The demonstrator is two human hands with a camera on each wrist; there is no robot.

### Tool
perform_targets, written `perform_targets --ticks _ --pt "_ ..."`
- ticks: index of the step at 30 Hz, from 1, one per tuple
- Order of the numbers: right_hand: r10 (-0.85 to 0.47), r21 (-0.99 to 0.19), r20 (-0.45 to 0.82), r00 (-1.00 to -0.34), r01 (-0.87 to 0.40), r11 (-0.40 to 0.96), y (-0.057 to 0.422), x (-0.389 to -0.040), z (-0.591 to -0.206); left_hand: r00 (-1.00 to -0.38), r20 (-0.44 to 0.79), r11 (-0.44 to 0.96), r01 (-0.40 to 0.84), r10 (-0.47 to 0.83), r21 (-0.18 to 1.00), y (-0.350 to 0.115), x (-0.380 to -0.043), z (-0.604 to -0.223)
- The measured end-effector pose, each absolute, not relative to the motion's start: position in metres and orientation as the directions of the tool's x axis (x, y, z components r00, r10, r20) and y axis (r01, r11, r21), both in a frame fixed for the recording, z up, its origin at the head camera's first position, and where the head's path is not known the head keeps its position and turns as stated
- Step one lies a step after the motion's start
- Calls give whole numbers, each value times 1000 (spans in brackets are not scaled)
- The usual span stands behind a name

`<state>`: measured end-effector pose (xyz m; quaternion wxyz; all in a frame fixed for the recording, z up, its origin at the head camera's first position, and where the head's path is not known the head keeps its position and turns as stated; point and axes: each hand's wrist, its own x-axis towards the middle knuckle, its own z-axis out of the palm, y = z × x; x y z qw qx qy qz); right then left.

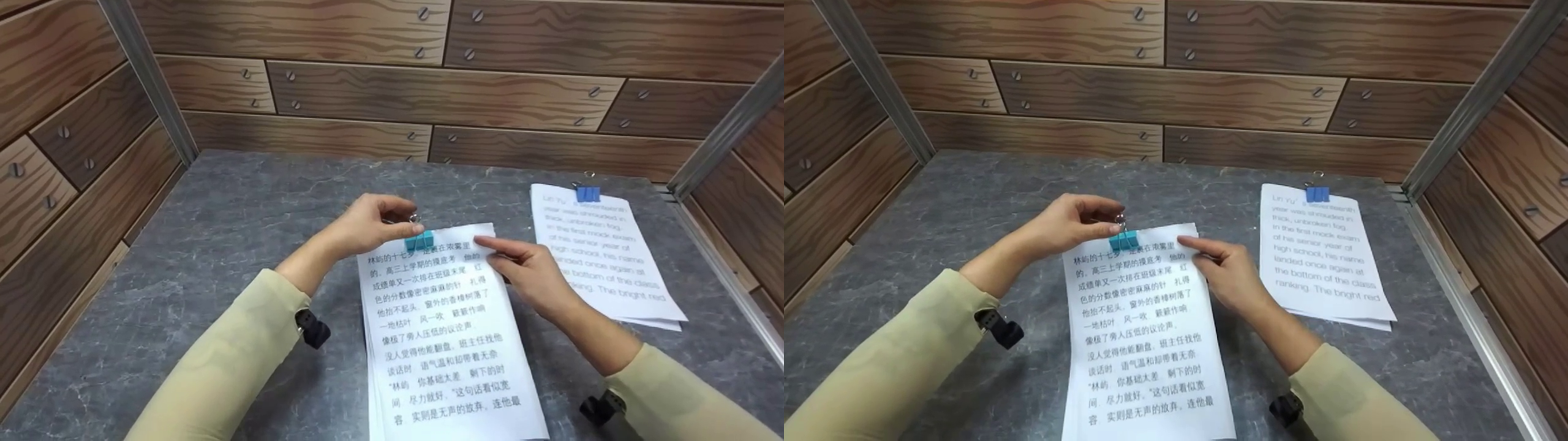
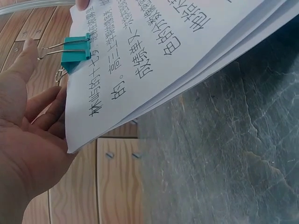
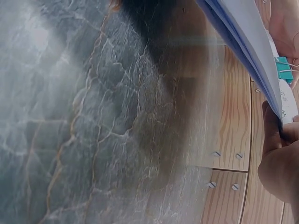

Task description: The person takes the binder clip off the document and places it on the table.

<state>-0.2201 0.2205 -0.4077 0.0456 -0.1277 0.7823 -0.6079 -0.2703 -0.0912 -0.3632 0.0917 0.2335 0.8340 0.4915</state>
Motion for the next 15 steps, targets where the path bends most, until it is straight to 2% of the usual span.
perform_targets --ticks 15 --pt "-256 -956 76 -964 -144 255 223 -220 -410 -886 48 370 241 462 897 -87 -272 -371"
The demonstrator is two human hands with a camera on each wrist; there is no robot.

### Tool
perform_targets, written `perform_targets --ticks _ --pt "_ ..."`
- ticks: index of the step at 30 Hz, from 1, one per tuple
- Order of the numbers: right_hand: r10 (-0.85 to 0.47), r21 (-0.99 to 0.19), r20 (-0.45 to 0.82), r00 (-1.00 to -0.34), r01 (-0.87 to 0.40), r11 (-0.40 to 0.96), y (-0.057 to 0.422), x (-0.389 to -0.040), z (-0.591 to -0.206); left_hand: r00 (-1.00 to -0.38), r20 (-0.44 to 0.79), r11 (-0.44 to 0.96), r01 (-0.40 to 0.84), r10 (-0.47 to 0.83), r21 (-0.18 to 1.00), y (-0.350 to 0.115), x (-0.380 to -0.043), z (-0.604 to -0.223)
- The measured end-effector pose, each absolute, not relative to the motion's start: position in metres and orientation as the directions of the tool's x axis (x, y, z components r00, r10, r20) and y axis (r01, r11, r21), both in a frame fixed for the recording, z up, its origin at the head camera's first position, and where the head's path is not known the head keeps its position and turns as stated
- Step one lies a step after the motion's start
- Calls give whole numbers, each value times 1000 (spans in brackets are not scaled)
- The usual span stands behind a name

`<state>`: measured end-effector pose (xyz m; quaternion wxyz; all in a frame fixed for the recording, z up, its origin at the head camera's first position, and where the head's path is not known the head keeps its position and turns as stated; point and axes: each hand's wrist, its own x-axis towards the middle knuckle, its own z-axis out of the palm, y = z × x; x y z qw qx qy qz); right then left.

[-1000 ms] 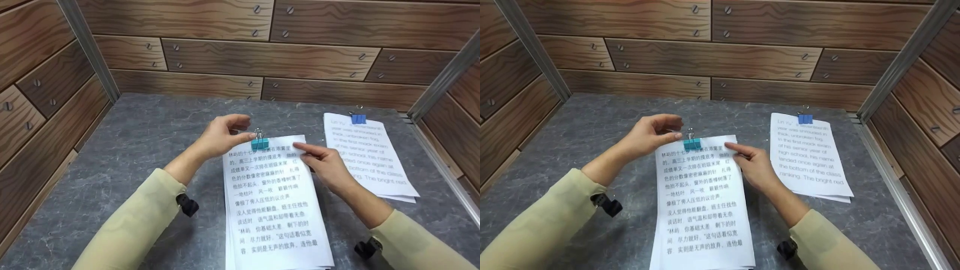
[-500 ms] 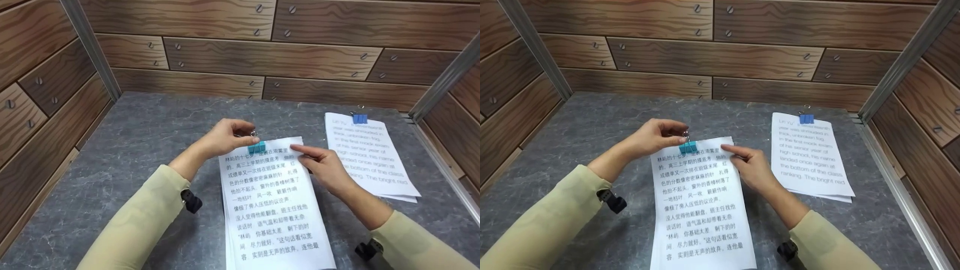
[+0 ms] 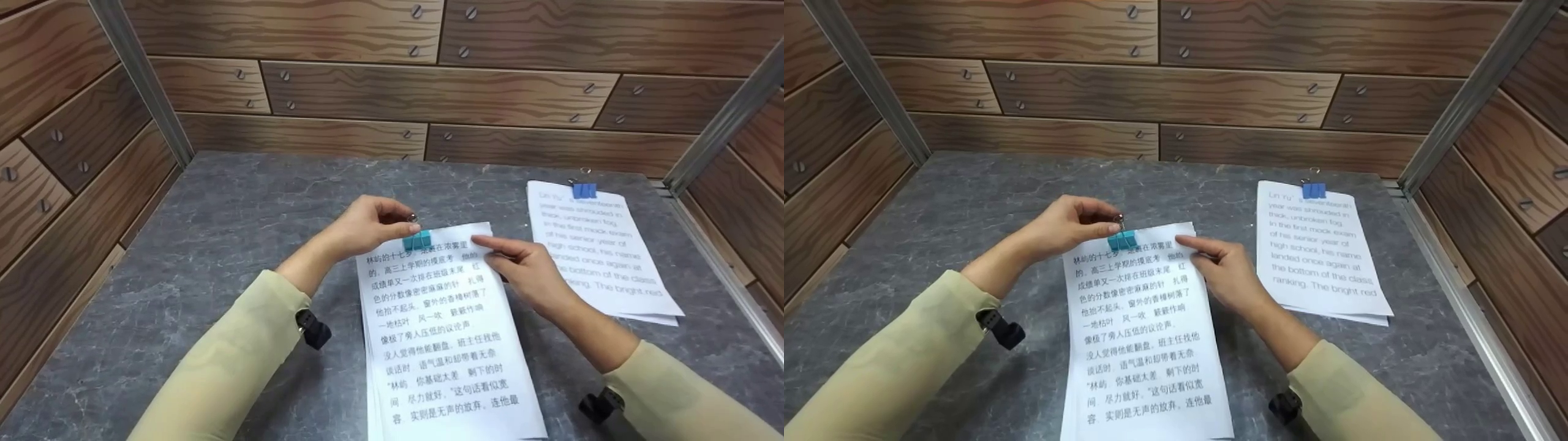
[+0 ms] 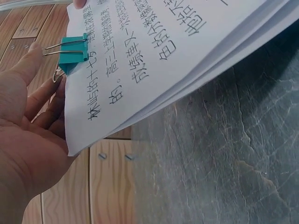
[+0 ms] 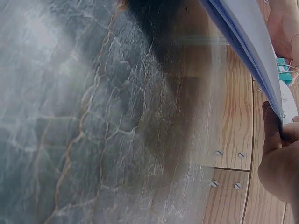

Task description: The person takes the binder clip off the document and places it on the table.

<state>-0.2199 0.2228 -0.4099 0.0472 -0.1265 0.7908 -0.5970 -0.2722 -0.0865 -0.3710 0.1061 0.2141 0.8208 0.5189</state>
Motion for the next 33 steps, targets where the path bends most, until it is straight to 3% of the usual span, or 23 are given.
perform_targets --ticks 13,18,26,33 --pt "-267 -962 79 -960 -144 233 222 -223 -412 -911 108 432 290 397 854 -79 -269 -372" --pt "-278 -962 69 -958 -137 235 223 -225 -418 -925 150 397 291 349 870 -87 -271 -367" --pt "-260 -951 53 -964 -128 281 232 -233 -422 -947 204 346 283 246 894 -132 -280 -357" --pt "-224 -951 50 -973 -114 287 242 -245 -424 -973 166 387 216 159 897 -192 -284 -367"
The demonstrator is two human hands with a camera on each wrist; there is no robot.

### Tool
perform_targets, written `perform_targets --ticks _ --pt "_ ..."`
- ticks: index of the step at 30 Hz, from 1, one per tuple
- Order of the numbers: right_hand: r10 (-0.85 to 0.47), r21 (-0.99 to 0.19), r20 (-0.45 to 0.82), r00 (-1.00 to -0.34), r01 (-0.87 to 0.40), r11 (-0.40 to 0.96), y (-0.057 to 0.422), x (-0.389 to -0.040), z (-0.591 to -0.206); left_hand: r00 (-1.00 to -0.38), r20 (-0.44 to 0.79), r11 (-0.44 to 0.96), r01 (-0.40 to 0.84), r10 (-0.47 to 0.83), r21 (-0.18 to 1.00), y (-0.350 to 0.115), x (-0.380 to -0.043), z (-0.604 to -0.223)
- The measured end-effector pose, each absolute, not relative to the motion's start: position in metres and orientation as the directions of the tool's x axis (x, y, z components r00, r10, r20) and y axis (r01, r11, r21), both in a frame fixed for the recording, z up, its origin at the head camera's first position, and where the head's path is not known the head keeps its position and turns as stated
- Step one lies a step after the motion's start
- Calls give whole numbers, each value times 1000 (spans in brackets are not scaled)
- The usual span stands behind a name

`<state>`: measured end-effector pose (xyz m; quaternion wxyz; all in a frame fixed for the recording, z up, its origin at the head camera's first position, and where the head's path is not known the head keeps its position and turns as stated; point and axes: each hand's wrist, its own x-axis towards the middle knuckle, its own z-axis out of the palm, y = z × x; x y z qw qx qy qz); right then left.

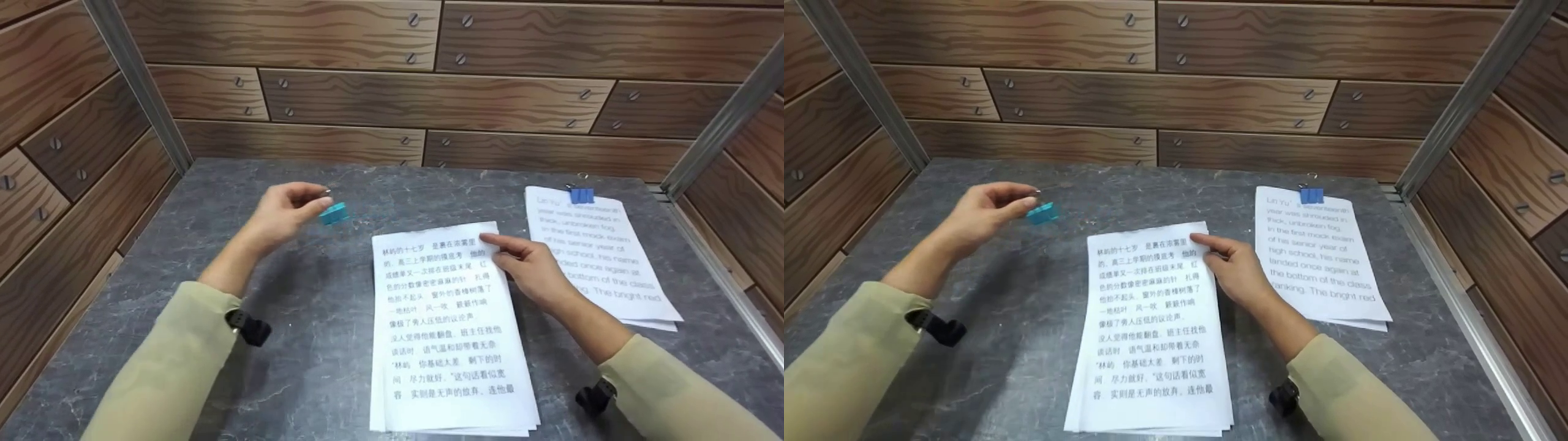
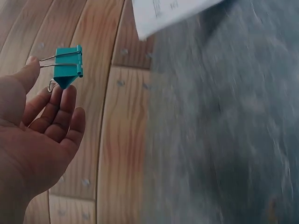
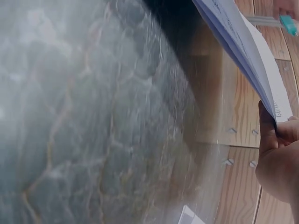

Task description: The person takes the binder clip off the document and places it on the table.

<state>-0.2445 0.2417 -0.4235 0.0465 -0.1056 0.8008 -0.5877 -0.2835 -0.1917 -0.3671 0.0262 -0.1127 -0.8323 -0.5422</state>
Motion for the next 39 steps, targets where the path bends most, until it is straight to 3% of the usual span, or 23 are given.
perform_targets --ticks 15,25,39 --pt "-172 -931 56 -984 -114 348 254 -260 -433 -995 -33 562 28 97 826 -290 -277 -419" --pt "-167 -935 63 -984 -117 335 256 -261 -433 -987 -149 543 -92 62 835 -302 -277 -440" --pt "-145 -933 69 -987 -116 341 255 -260 -433 -990 -121 629 -44 80 776 -303 -280 -447"
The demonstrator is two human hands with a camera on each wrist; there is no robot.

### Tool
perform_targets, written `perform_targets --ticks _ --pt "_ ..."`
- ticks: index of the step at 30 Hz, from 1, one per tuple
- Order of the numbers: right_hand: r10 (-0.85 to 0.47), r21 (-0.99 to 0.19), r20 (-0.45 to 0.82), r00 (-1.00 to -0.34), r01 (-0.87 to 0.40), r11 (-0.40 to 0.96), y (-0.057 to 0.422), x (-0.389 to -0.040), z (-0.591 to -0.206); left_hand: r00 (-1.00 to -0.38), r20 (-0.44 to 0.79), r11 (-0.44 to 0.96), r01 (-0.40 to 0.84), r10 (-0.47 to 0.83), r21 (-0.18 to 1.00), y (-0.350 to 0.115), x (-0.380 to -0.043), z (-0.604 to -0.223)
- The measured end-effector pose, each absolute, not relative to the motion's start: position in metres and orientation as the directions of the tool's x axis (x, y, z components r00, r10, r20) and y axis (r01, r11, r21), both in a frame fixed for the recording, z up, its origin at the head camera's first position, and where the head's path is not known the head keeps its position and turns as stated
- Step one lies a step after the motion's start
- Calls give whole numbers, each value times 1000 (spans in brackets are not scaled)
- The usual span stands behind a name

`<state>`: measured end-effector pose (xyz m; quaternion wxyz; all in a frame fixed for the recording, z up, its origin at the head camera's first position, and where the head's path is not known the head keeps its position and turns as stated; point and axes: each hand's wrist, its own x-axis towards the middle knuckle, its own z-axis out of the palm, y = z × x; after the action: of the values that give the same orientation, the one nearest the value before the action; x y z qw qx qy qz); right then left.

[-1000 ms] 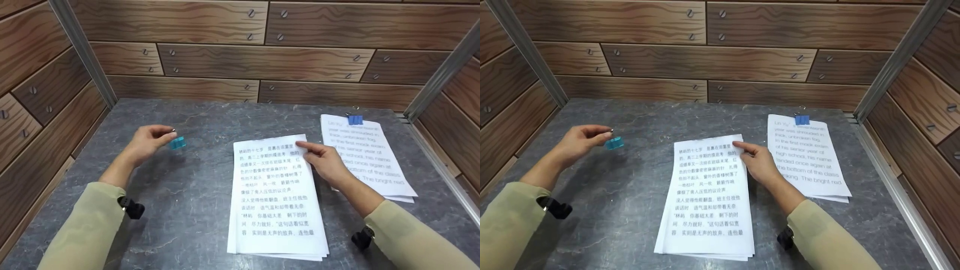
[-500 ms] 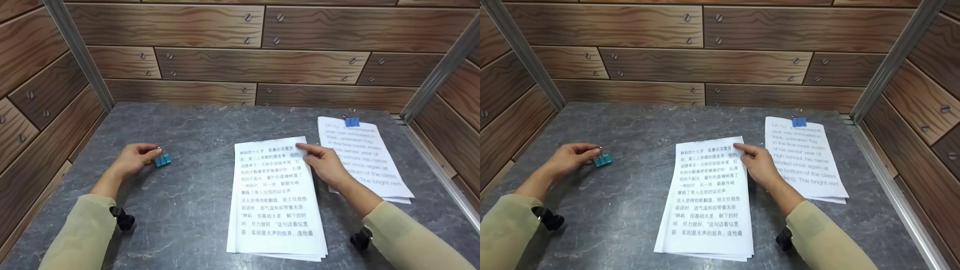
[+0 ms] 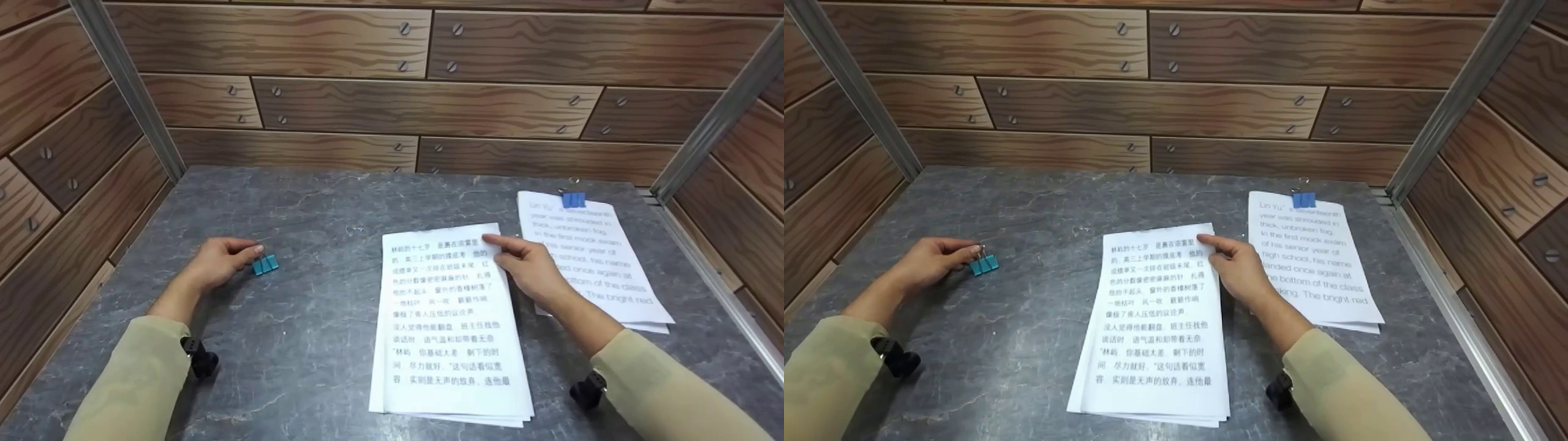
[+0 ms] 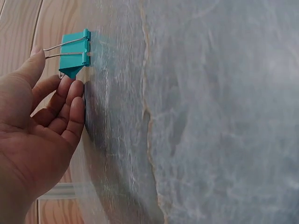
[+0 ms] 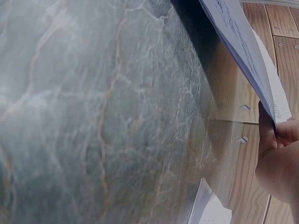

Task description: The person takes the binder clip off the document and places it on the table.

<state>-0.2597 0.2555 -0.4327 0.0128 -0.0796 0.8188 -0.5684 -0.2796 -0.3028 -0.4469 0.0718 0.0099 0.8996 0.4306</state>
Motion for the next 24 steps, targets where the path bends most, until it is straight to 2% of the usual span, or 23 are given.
perform_targets --ticks 13,17,24 --pt "-158 -923 64 -985 -119 366 257 -263 -434 -993 -90 638 -24 71 769 -300 -278 -445" --pt "-159 -924 66 -985 -120 363 257 -265 -434 -997 -77 626 -43 27 779 -297 -274 -443" --pt "-166 -918 62 -984 -121 377 257 -269 -434 -995 61 640 -6 -83 768 -274 -261 -432"
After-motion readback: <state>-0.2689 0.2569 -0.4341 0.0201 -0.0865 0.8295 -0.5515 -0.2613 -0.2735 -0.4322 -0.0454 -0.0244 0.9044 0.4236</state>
